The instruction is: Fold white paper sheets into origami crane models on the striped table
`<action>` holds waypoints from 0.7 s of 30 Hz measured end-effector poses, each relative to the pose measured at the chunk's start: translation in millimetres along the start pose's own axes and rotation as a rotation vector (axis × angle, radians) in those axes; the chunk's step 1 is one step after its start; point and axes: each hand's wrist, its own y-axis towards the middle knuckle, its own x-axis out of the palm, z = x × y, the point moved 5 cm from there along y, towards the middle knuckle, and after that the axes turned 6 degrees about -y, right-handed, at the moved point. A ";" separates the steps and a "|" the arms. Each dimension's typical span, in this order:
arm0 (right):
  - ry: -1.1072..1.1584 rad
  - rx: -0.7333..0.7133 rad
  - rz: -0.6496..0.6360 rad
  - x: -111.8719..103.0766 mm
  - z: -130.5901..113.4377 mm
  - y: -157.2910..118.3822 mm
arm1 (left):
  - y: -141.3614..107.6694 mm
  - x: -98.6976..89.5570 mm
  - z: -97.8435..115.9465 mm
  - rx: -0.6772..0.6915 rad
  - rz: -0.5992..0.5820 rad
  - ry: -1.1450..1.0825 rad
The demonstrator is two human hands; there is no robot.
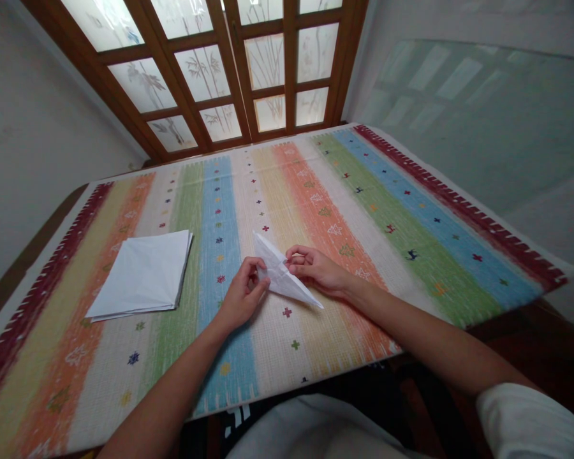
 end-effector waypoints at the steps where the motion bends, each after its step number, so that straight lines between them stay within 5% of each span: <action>1: 0.000 0.009 -0.002 0.2 1.0 0.2 | 0.3 0.0 -0.5 -0.006 0.004 0.006; 13: 0.037 0.024 0.014 0.5 6.9 1.8 | 1.6 4.6 1.7 -0.057 0.016 0.043; 21: -0.297 -0.178 0.173 -0.9 -14.4 -4.2 | -0.9 10.2 0.5 -0.169 0.026 -0.155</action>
